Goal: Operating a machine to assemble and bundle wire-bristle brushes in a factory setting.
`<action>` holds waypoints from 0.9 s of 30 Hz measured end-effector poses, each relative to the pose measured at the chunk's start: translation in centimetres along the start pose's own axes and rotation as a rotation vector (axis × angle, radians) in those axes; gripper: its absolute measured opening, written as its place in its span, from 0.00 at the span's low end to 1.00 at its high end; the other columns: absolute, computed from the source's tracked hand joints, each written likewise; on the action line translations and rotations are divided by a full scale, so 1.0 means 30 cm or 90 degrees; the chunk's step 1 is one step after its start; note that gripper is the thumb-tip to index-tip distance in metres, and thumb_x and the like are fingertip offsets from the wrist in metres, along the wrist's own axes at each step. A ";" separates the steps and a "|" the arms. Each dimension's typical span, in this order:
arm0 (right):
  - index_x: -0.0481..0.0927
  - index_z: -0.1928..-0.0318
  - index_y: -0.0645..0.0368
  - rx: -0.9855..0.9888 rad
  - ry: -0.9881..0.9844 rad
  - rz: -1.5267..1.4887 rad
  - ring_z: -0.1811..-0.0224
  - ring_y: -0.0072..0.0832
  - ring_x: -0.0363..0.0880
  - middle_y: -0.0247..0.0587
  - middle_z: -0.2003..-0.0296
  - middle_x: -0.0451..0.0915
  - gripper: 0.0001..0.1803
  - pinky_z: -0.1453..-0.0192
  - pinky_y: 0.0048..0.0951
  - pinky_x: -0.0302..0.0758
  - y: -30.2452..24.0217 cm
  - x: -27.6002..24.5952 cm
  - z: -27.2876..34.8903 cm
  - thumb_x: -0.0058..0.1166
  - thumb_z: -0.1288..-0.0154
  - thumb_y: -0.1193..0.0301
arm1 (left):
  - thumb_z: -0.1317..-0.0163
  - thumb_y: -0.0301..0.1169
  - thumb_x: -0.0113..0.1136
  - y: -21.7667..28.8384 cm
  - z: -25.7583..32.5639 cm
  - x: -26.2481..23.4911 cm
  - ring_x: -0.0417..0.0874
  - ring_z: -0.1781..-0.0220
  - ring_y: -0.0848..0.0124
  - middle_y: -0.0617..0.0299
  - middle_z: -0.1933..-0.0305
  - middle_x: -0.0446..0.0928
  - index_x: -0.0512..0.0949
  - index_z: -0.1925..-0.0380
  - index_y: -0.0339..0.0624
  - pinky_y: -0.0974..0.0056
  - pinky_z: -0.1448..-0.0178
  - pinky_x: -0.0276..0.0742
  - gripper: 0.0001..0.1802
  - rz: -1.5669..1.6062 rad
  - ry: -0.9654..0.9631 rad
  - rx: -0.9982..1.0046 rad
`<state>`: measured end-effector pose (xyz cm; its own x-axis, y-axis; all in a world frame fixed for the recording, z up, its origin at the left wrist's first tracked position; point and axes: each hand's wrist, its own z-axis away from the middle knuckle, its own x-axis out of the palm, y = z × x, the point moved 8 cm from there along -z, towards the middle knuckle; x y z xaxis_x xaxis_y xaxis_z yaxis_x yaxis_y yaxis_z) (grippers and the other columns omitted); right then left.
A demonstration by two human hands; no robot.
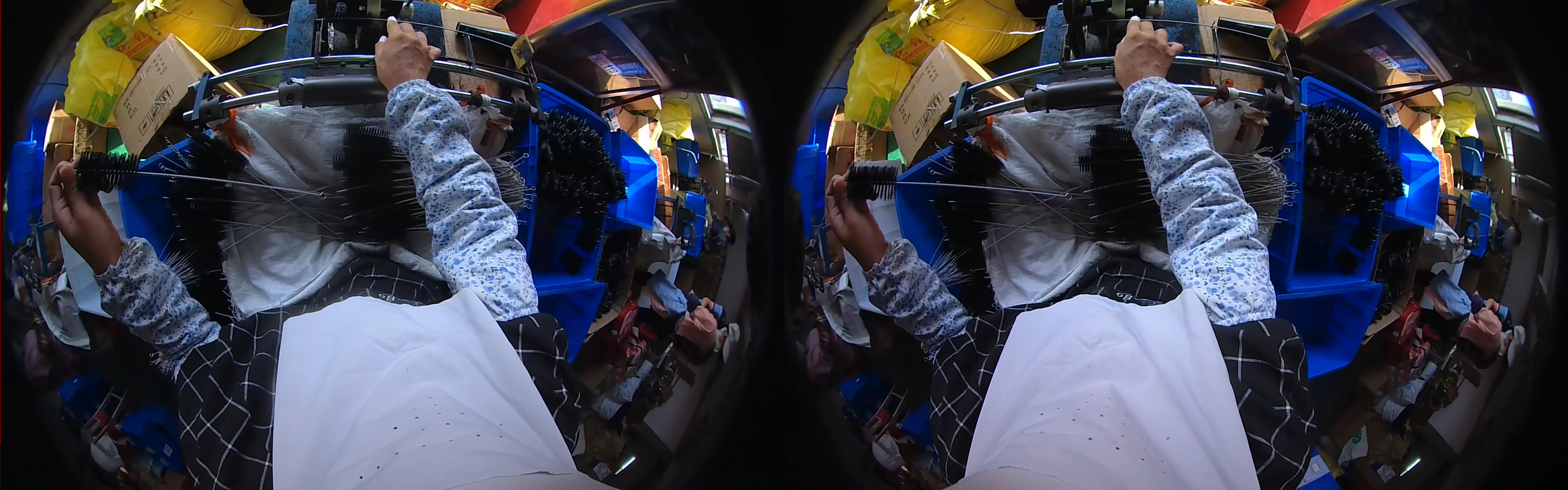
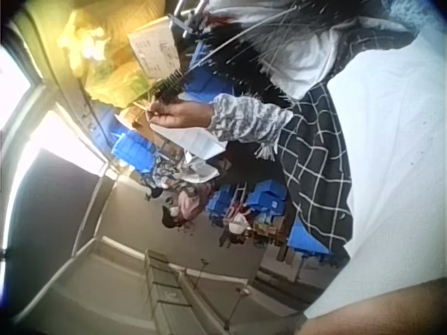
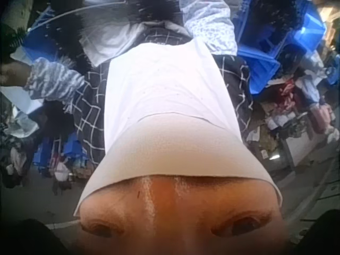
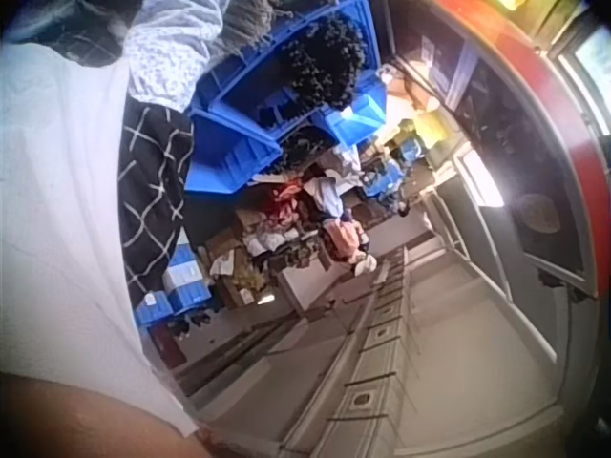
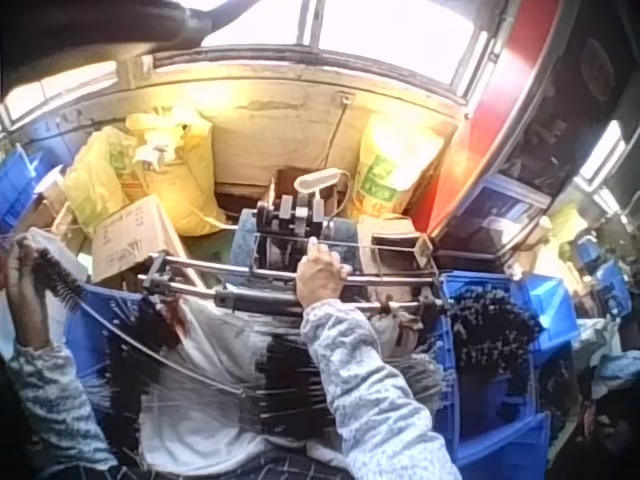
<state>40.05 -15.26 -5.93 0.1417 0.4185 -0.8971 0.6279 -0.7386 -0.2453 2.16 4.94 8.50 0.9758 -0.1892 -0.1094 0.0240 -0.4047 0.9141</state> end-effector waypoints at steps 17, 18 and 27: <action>0.74 0.56 0.45 0.081 -0.146 0.131 0.46 0.39 0.61 0.39 0.56 0.71 0.17 0.46 0.40 0.56 0.439 -0.111 -0.157 0.38 0.44 0.58 | 0.40 0.34 0.44 0.073 0.052 0.144 0.72 0.57 0.63 0.50 0.59 0.71 0.67 0.57 0.29 0.66 0.52 0.68 0.18 -0.599 -0.043 0.452; 0.73 0.55 0.44 0.035 -0.189 0.182 0.48 0.39 0.63 0.41 0.55 0.71 0.16 0.46 0.39 0.58 0.431 -0.099 -0.151 0.37 0.43 0.61 | 0.40 0.34 0.44 0.070 0.060 0.158 0.72 0.57 0.63 0.50 0.59 0.71 0.67 0.57 0.29 0.66 0.52 0.68 0.18 -0.586 -0.050 0.459; 0.71 0.53 0.52 -0.153 -0.632 -0.227 0.60 0.37 0.73 0.47 0.61 0.74 0.17 0.55 0.30 0.66 0.208 -0.387 0.172 0.42 0.41 0.60 | 0.39 0.36 0.43 -0.088 0.226 0.364 0.72 0.61 0.67 0.52 0.66 0.70 0.67 0.61 0.30 0.69 0.56 0.70 0.17 0.020 -0.188 -0.048</action>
<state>38.38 -27.46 1.05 -0.6941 -0.1054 -0.7121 0.6592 -0.4904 -0.5700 11.28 -2.11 2.24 0.8714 -0.4565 -0.1795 0.0217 -0.3297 0.9438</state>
